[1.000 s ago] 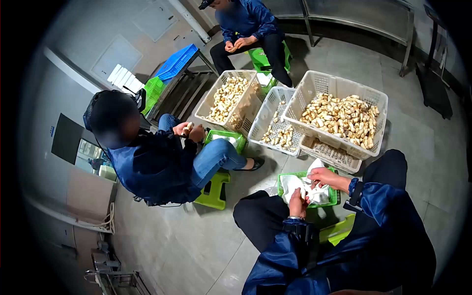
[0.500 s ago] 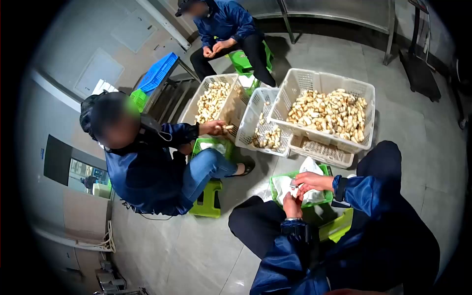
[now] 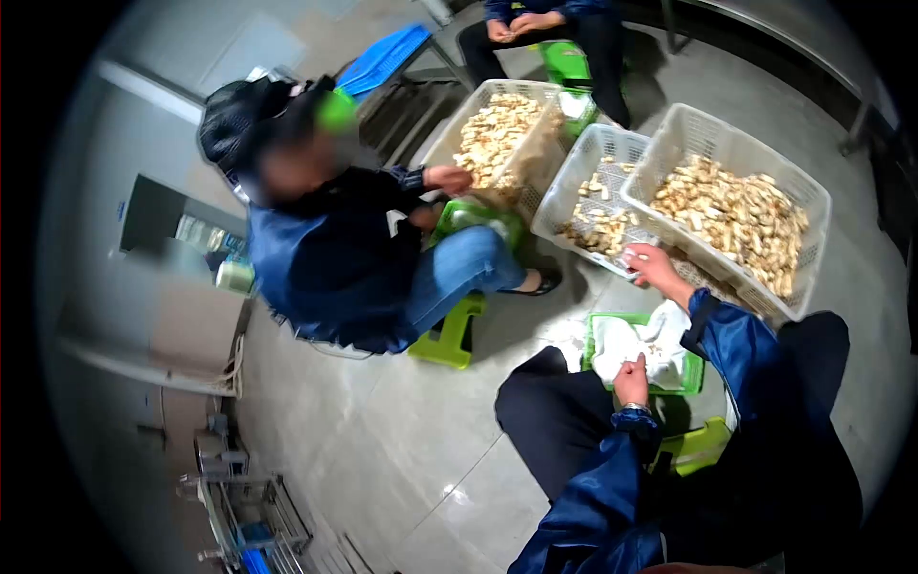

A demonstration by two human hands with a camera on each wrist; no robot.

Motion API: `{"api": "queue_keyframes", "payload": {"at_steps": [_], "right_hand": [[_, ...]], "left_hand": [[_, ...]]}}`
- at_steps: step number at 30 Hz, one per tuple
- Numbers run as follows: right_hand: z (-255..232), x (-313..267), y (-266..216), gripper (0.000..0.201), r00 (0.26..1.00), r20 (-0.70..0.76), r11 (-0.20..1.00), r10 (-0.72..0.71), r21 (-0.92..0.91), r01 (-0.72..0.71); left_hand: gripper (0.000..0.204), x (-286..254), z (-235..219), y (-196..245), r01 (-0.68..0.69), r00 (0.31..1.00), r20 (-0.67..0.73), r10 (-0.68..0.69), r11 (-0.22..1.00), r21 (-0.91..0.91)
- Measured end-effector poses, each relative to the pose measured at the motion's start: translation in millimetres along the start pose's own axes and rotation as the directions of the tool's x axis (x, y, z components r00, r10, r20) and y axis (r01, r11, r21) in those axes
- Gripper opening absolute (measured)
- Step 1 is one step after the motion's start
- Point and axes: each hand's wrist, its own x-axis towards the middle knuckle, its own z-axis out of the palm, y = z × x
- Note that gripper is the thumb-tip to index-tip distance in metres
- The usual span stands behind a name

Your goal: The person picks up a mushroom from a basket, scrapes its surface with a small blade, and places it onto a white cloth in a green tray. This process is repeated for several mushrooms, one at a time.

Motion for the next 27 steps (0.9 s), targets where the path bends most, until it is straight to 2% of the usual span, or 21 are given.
{"api": "queue_keyframes", "payload": {"at_steps": [2, 4, 5, 6, 8, 9, 10, 12, 14, 15, 16, 18, 19, 20, 22, 23, 24, 25, 26, 27], "right_hand": [[-21.8, -12.5, -30.9, 0.032, 0.994, 0.093, 0.967, 0.052, -0.253, -0.027], [-52.8, -26.3, -69.1, 0.022, 0.994, 0.109, 0.986, -0.022, -0.159, 0.040], [-72.8, -35.0, -81.5, 0.019, 1.000, 0.020, 0.997, -0.021, -0.080, 0.023], [-92.6, -36.5, -95.1, 0.018, 0.998, -0.048, 0.999, -0.032, -0.002, 0.032], [-151.5, -38.1, -116.1, 0.018, 0.983, -0.182, 0.994, -0.003, -0.111, -0.017], [-180.1, -39.8, -119.5, 0.016, 0.957, -0.290, 0.985, -0.003, -0.168, -0.047], [-205.0, -45.4, -121.9, 0.015, 0.922, -0.388, 0.972, -0.007, -0.220, -0.086], [-269.3, -45.3, -107.3, 0.013, 0.939, -0.335, 0.943, 0.073, -0.285, -0.175], [-277.4, -55.8, -107.4, 0.025, 0.901, -0.429, 0.893, 0.064, -0.379, -0.244], [-275.7, -55.8, -104.1, 0.026, 0.908, -0.413, 0.909, 0.074, -0.347, -0.232], [-271.9, -55.8, -102.7, 0.020, 0.937, -0.349, 0.851, 0.030, -0.482, -0.207], [-249.6, -46.4, -92.2, 0.021, 0.960, -0.266, 0.873, 0.092, -0.441, -0.206], [-240.2, -44.7, -94.0, 0.020, 0.987, -0.152, 0.832, 0.058, -0.539, -0.132], [-224.1, -35.5, -85.9, 0.017, 0.975, -0.211, 0.830, 0.064, -0.532, -0.170], [-199.8, -26.1, -81.5, 0.019, 0.976, -0.202, 0.672, -0.088, -0.735, -0.091], [-206.2, -12.4, -54.6, 0.025, 0.975, -0.168, 0.662, -0.144, -0.749, -0.031], [-206.5, -3.2, -35.3, 0.027, 0.964, -0.120, 0.619, -0.237, -0.784, 0.055], [-209.0, 9.2, -19.2, 0.025, 0.969, -0.115, 0.596, -0.219, -0.802, 0.039], [-198.8, -2.1, -21.0, 0.024, 0.886, -0.150, 0.689, -0.438, -0.689, 0.225], [-224.4, 27.0, 7.6, 0.023, 0.917, -0.028, 0.390, -0.397, -0.910, 0.141]], "left_hand": [[0.028, 0.0, 1.4, -6.3, -0.178, 0.984, -0.008, 0.178, 0.983, -0.040], [0.018, 2.0, 10.7, -17.9, -0.189, 0.982, -0.047, 0.183, 0.965, -0.184], [0.018, -9.0, 5.0, -5.1, 0.008, 0.996, 0.092, 0.014, 0.970, -0.244], [0.018, -11.4, 0.0, 10.5, 0.200, 0.967, 0.211, -0.142, 0.938, -0.285], [0.021, -11.1, -7.1, 12.0, 0.159, 0.930, 0.359, -0.075, 0.964, -0.211], [0.029, -9.7, -8.0, 9.8, 0.159, 0.929, 0.355, -0.101, 0.977, -0.138], [0.036, -1.5, -9.5, 4.4, 0.238, 0.901, 0.414, -0.133, 0.947, -0.215], [0.039, -11.9, -14.5, 29.5, 0.275, 0.908, 0.340, -0.246, 0.961, -0.037], [0.038, -9.4, -8.7, 20.7, 0.236, 0.919, 0.331, -0.215, 0.971, -0.025], [0.037, -8.0, -6.8, 13.1, 0.201, 0.924, 0.333, -0.187, 0.979, -0.010], [0.030, -14.4, -6.6, 19.1, 0.213, 0.915, 0.354, -0.193, 0.977, -0.020], [0.023, -9.8, 0.0, -0.8, 0.144, 0.928, 0.357, -0.105, 0.986, -0.084], [0.020, -10.7, 0.4, 3.4, 0.182, 0.917, 0.378, -0.129, 0.978, -0.106], [0.020, -13.0, 1.6, 7.1, 0.181, 0.915, 0.383, -0.125, 0.977, -0.115], [0.018, -18.1, 1.3, 19.4, 0.230, 0.900, 0.402, -0.169, 0.967, -0.110], [0.017, -16.2, 2.2, 12.4, 0.228, 0.897, 0.416, -0.152, 0.964, -0.138], [0.016, -17.1, 0.3, 15.8, 0.249, 0.884, 0.426, -0.193, 0.965, -0.078], [0.019, -15.4, 0.8, 6.5, 0.163, 0.884, 0.462, -0.067, 0.972, -0.171], [0.022, -17.0, 0.0, 1.8, 0.098, 0.891, 0.453, -0.035, 0.988, -0.116], [0.025, -15.1, 2.9, 0.1, 0.027, 0.900, 0.437, 0.005, 0.997, -0.066]]}}
